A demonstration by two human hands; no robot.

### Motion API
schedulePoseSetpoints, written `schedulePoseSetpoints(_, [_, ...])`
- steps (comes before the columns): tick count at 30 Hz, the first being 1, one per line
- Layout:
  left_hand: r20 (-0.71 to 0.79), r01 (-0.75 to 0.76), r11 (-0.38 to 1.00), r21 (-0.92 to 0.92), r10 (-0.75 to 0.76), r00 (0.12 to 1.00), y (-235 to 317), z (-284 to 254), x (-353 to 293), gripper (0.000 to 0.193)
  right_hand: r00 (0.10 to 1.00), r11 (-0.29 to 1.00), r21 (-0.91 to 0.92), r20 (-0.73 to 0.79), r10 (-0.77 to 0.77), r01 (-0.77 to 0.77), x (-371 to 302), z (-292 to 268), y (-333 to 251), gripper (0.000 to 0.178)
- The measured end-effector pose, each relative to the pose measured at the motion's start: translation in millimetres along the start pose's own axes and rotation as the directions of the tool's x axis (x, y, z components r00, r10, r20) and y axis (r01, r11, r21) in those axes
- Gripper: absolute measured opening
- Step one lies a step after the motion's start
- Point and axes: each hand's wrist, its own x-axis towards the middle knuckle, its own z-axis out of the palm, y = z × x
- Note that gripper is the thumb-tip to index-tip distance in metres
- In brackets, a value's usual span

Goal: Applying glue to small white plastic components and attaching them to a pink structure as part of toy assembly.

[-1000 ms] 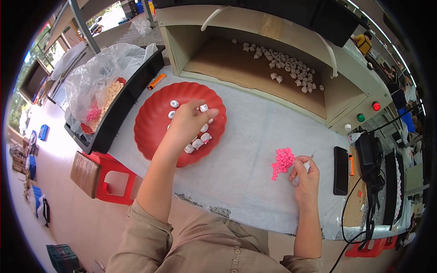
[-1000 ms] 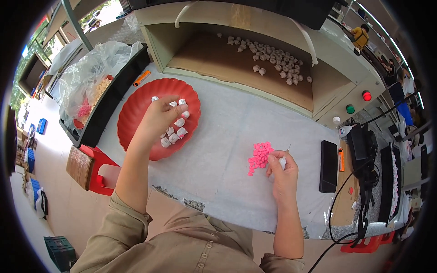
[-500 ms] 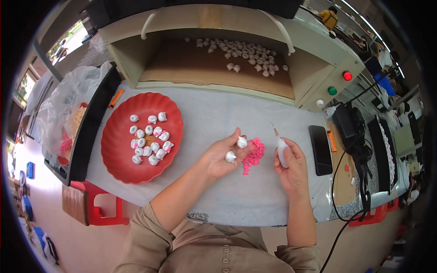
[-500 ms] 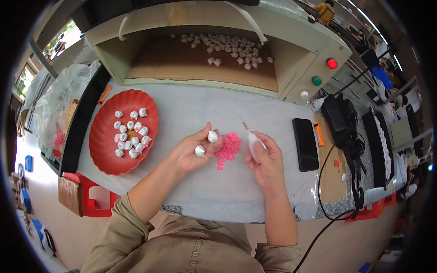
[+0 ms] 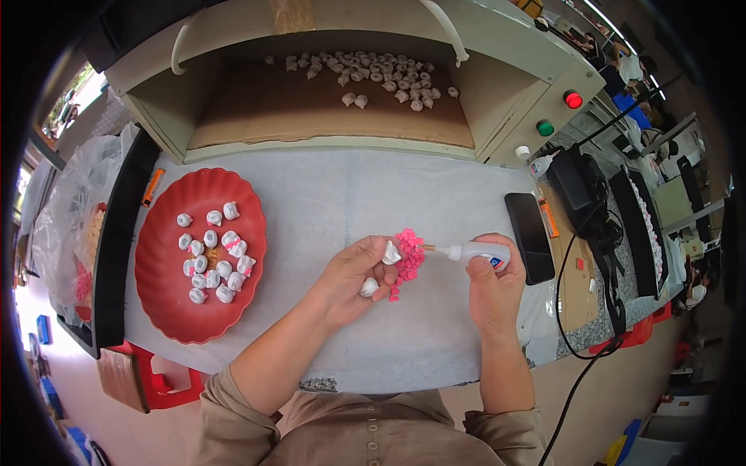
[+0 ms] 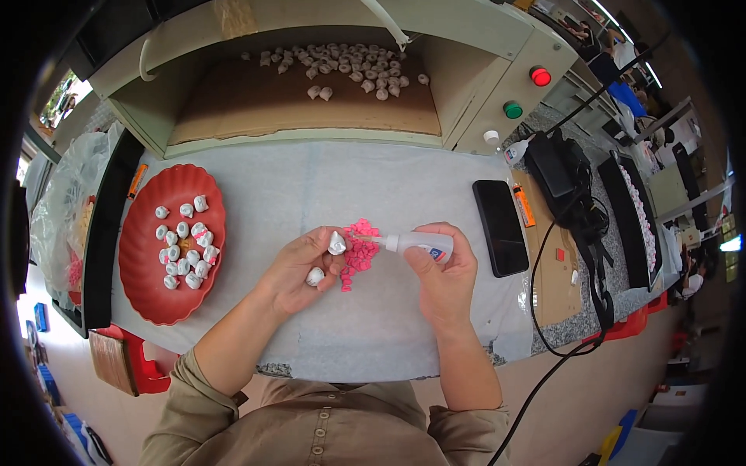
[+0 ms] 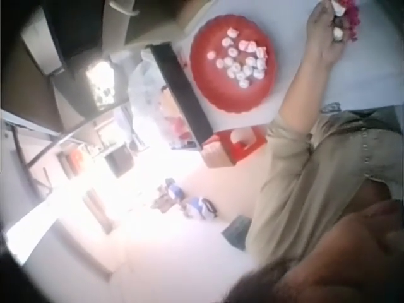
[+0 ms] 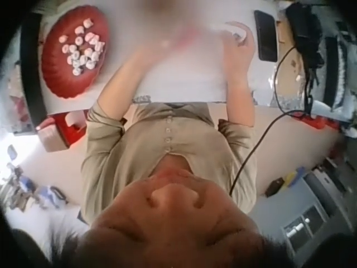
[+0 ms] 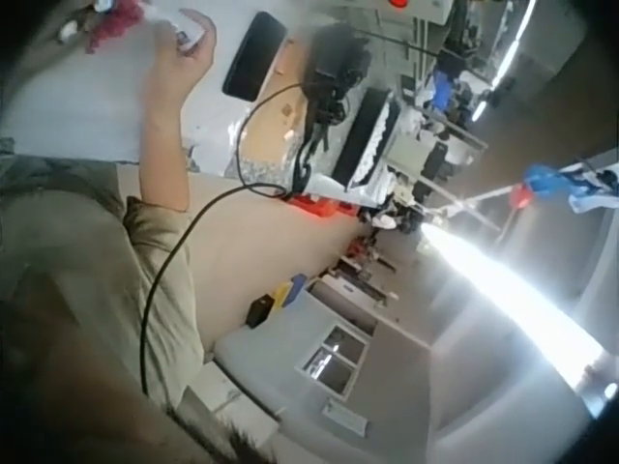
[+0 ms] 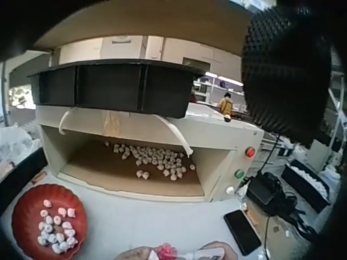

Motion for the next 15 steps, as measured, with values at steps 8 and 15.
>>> schedulePoseSetpoints(8, [-0.081, -0.053, 0.998, -0.029, 0.051, 0.995, -6.1, 3.3, 1.5, 0.017, 0.954, 0.924, -0.252, 0.162, -0.251, 0.286, -10.3, 14.4, -3.8, 0.023])
schedulePoseSetpoints(15, [-0.038, -0.052, 0.999, 0.009, 0.052, 0.998, -5.9, 5.0, 2.0, 0.014, 0.950, 0.906, -0.293, 0.158, -0.269, 0.305, -10.1, 14.0, 1.0, 0.022])
